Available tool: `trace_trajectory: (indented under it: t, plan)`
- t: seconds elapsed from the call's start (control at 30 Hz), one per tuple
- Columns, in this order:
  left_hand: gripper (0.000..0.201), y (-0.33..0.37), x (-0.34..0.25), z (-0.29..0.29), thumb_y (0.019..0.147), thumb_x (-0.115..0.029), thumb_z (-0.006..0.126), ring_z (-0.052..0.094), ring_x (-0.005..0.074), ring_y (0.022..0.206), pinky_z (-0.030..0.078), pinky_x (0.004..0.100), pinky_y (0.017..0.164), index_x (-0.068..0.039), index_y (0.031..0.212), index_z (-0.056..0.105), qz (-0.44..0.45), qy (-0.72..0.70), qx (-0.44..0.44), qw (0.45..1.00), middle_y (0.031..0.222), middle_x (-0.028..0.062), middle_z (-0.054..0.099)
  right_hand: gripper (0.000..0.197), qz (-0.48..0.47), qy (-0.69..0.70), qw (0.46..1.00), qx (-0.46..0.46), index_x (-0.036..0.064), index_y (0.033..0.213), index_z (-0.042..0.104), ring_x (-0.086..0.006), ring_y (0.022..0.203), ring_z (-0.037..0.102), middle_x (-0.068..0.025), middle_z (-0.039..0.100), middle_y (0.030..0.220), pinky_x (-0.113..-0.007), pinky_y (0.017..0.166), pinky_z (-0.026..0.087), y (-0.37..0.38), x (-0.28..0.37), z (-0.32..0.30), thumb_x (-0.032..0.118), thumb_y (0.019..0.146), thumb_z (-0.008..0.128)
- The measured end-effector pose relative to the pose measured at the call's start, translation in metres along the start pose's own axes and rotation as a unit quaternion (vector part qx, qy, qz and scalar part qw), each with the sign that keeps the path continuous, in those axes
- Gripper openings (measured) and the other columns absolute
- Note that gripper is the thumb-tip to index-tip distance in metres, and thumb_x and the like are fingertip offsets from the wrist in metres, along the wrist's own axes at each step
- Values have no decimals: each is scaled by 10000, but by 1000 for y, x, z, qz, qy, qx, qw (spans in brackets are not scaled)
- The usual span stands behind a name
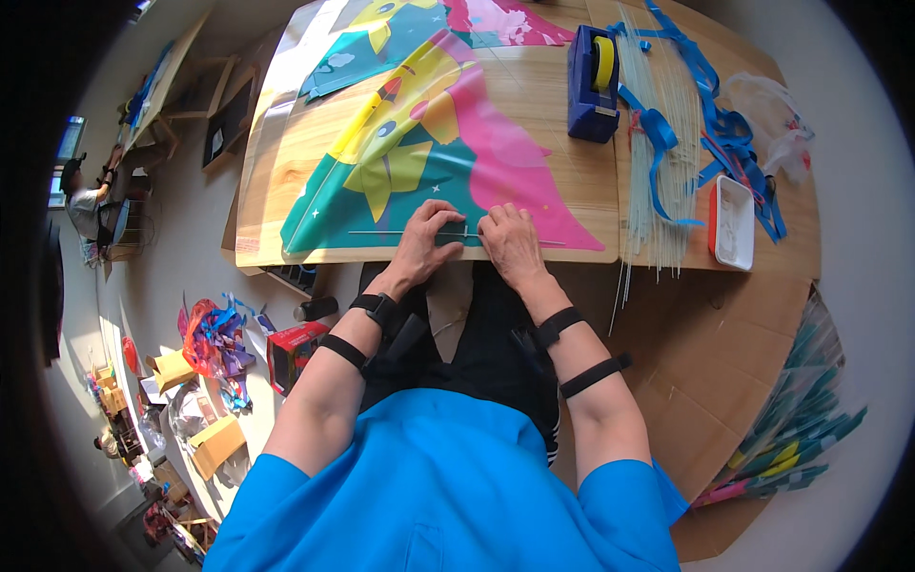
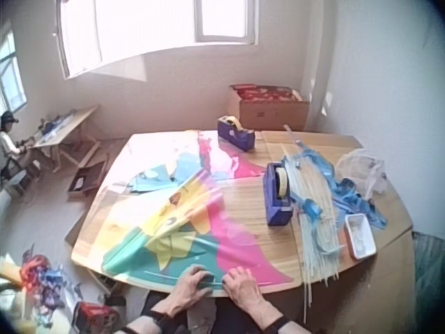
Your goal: Assembling a kite by attaching support rods and tape to a plastic sheet.
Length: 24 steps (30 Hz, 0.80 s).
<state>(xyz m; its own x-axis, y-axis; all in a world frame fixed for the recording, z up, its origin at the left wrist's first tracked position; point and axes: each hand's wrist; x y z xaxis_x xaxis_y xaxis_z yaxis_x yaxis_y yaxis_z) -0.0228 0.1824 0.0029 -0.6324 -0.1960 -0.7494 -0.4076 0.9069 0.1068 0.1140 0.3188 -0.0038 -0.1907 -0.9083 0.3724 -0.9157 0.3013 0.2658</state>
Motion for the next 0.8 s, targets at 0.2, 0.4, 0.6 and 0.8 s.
trace_trajectory:
  t: [0.2, 0.4, 0.6, 0.8]
  plan:
    - [401, 0, 2, 3, 632, -45, 741, 531, 301, 1052, 442, 385, 928, -56, 1016, 625, -4, 4, -20, 1000, 1084, 113, 548, 102, -1, -5, 1000, 2, 102, 810, 591, -250, 886, 544, -67, 551, 851, -390, 763, 420, 1, -2, 6, 122, 746, 668]
    - [323, 0, 2, 10, 655, -48, 751, 536, 297, 1041, 444, 393, 907, -67, 953, 629, -14, 24, -46, 999, 1057, 97, 560, 102, -8, 4, 1000, -10, 107, 805, 591, -246, 876, 546, -59, 558, 853, -388, 776, 416, 1, -1, 3, 123, 743, 671]
    - [287, 0, -2, 13, 668, -65, 758, 540, 287, 1023, 442, 397, 884, -87, 921, 626, -10, 49, -65, 997, 1048, 78, 558, 98, -17, -3, 999, -29, 104, 794, 589, -240, 869, 548, -55, 553, 839, -385, 790, 414, 1, -2, 4, 128, 743, 669]
    - [258, -1, -4, 10, 681, -60, 752, 543, 285, 1018, 445, 386, 878, -74, 899, 616, -14, 46, -61, 997, 1041, 92, 559, 61, -14, -16, 999, -32, 99, 794, 591, -243, 861, 555, -64, 552, 815, -385, 800, 414, 1, -1, 8, 132, 765, 633]
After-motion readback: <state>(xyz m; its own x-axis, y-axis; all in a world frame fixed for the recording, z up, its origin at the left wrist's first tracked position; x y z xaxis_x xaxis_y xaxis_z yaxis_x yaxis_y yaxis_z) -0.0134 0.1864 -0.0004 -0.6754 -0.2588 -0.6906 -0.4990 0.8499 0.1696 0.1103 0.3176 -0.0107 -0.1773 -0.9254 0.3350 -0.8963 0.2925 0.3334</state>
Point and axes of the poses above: each hand's wrist, its own y-axis towards the middle knuckle, its own z-axis out of the palm, x = y × z
